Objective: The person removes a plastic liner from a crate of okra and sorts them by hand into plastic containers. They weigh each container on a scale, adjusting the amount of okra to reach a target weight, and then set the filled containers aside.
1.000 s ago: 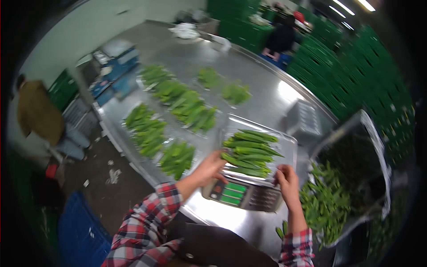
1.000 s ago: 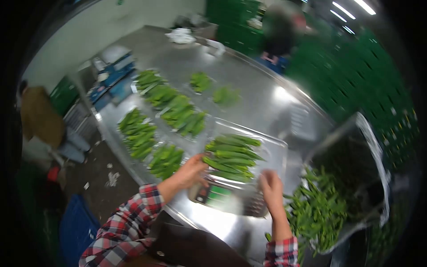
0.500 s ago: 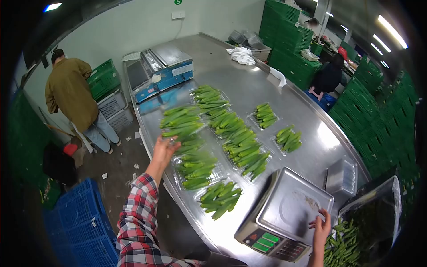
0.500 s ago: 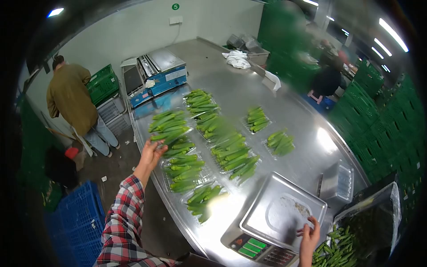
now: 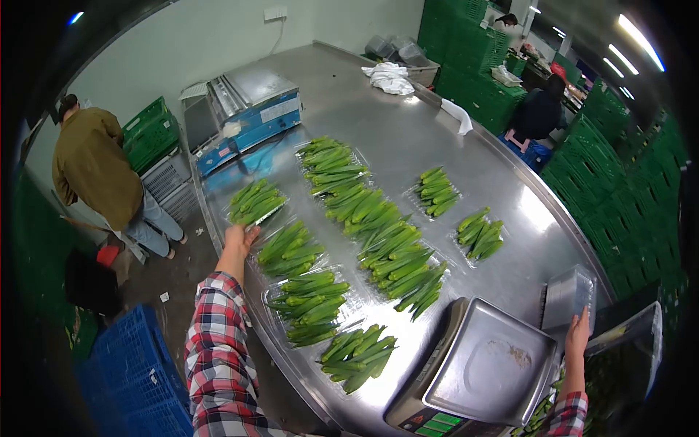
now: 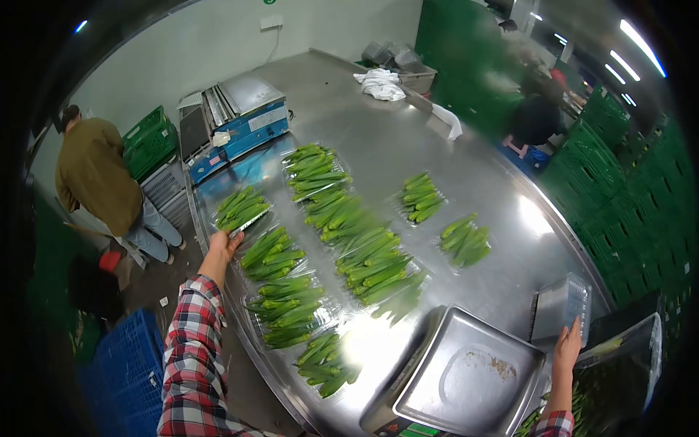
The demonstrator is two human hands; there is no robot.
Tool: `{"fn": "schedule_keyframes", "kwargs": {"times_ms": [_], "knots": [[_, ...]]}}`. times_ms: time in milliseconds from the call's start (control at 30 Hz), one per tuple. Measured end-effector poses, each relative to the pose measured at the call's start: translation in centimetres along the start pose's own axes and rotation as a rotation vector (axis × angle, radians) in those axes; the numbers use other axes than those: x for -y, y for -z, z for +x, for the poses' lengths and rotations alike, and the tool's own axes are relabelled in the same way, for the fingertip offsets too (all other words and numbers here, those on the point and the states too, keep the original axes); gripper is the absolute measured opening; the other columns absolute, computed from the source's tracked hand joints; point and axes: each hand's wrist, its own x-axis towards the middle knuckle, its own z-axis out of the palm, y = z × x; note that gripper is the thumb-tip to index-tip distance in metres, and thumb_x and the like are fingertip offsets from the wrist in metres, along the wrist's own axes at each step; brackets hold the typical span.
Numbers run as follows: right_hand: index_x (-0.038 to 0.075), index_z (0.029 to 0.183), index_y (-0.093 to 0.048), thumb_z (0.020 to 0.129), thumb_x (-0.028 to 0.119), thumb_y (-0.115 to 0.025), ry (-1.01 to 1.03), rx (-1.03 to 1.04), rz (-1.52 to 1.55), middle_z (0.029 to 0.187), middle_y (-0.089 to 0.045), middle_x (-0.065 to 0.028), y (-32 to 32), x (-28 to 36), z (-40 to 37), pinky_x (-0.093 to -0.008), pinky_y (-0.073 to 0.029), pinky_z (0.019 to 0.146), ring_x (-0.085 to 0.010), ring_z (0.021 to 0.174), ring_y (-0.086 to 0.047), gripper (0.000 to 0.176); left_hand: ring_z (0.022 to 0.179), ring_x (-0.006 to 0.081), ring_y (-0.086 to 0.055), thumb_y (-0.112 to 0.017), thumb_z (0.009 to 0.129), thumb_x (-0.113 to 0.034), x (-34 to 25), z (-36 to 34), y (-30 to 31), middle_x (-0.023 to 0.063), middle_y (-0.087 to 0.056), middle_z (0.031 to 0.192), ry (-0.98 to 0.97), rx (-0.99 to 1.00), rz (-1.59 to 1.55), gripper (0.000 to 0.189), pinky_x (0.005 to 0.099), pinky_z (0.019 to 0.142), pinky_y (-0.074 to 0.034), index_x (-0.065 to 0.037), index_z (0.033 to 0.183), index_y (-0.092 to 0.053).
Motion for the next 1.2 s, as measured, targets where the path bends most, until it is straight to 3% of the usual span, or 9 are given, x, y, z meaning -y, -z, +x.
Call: {"fn": "schedule_keyframes", "kwargs": {"times_ms": [200,333,400,533,600,667,867,1000,1200], "knots": [[-0.004,0.101,-0.051,0.084,0.006,-0.045,-0.098,0.057,-0.288,0.095,-0.057,-0.0204,-2.2,0.9,1.6,-0.0441,-0.045,0.077,-0.0367,0.089,-0.057,0.021,0.082,0.0317,-0.056,-0.047,0.083,-0.012,-2.0,-0.5,-0.2,0.0143,-0.056,0.092,0.070,-0.310,0.485,0.031,0.0402,0.059,-0.051,0.003,0.109,-0.049],[-0.002,0.086,-0.051,0.078,0.002,-0.046,-0.120,0.008,-0.341,0.088,-0.058,-0.0203,-4.0,-0.9,3.0,-0.0443,-0.046,0.075,-0.0372,0.086,-0.057,0.010,0.085,0.0277,-0.054,-0.049,0.082,-0.016,-3.1,-1.7,0.4,0.0135,-0.056,0.096,-0.131,-0.334,0.686,0.035,0.0382,0.068,-0.045,0.001,0.112,-0.051],[-0.002,0.092,-0.053,0.078,0.004,-0.046,-0.114,0.031,-0.304,0.090,-0.058,-0.0205,-3.2,-0.2,3.2,-0.0434,-0.046,0.077,-0.0370,0.088,-0.057,0.016,0.084,0.0232,-0.053,-0.050,0.082,-0.017,-1.8,0.1,2.5,0.0129,-0.056,0.097,-0.407,-0.322,0.671,0.035,0.0358,0.073,-0.041,0.000,0.113,-0.052],[-0.002,0.113,-0.051,0.079,0.010,-0.049,-0.184,0.066,-0.237,0.108,-0.057,-0.0201,-1.5,0.3,2.9,-0.0398,-0.044,0.085,-0.0336,0.099,-0.056,0.036,0.093,0.0144,-0.052,-0.052,0.085,-0.015,-3.1,-8.2,0.6,0.0070,-0.056,0.105,-0.469,-0.034,0.601,0.033,0.0259,0.078,-0.040,-0.003,0.116,-0.052],[0.000,0.107,-0.054,0.079,0.016,-0.054,-0.171,0.029,-0.233,0.102,-0.059,-0.0192,-0.2,0.6,1.8,-0.0401,-0.045,0.083,-0.0329,0.097,-0.057,0.032,0.092,0.0136,-0.052,-0.052,0.086,-0.015,-2.9,-11.2,0.3,0.0066,-0.056,0.107,-0.541,0.036,0.648,0.032,0.0243,0.076,-0.041,-0.003,0.116,-0.052],[0.004,0.087,-0.053,0.078,0.015,-0.055,-0.137,-0.090,-0.042,0.085,-0.058,-0.0177,3.4,2.2,-0.2,-0.0435,-0.043,0.073,-0.0359,0.082,-0.056,0.014,0.099,0.0155,-0.052,-0.048,0.089,-0.012,-2.5,-14.9,-0.8,0.0087,-0.055,0.111,-0.731,0.179,0.685,0.029,0.0273,0.085,-0.041,-0.002,0.117,-0.051],[0.001,0.087,-0.055,0.074,0.001,-0.056,0.072,-0.369,0.447,0.082,-0.054,-0.0182,9.1,1.2,-11.0,-0.0413,-0.041,0.068,-0.0362,0.080,-0.052,0.013,0.106,0.0252,-0.048,-0.049,0.085,-0.008,0.2,-33.2,-8.3,0.0137,-0.051,0.115,-0.940,0.715,0.744,0.033,0.0335,0.095,-0.035,0.002,0.117,-0.046],[0.003,0.088,-0.057,0.067,-0.006,-0.056,0.125,-0.332,0.364,0.081,-0.053,-0.0149,14.2,1.2,-23.1,-0.0394,-0.041,0.071,-0.0332,0.078,-0.052,0.023,0.105,0.0308,-0.049,-0.063,0.073,-0.011,4.9,-42.2,-10.6,0.0140,-0.053,0.111,-1.322,1.289,0.634,0.046,0.0414,0.095,-0.036,-0.001,0.114,-0.048],[0.006,0.087,-0.058,0.064,-0.003,-0.061,0.160,-0.032,0.345,0.084,-0.053,-0.0084,15.8,5.0,-41.5,-0.0382,-0.041,0.071,-0.0280,0.079,-0.052,0.024,0.111,0.0323,-0.046,-0.070,0.069,-0.028,14.3,-55.8,-8.9,0.0103,-0.051,0.119,-1.215,2.181,0.453,0.049,0.0497,0.095,-0.032,-0.008,0.111,-0.054]]}}
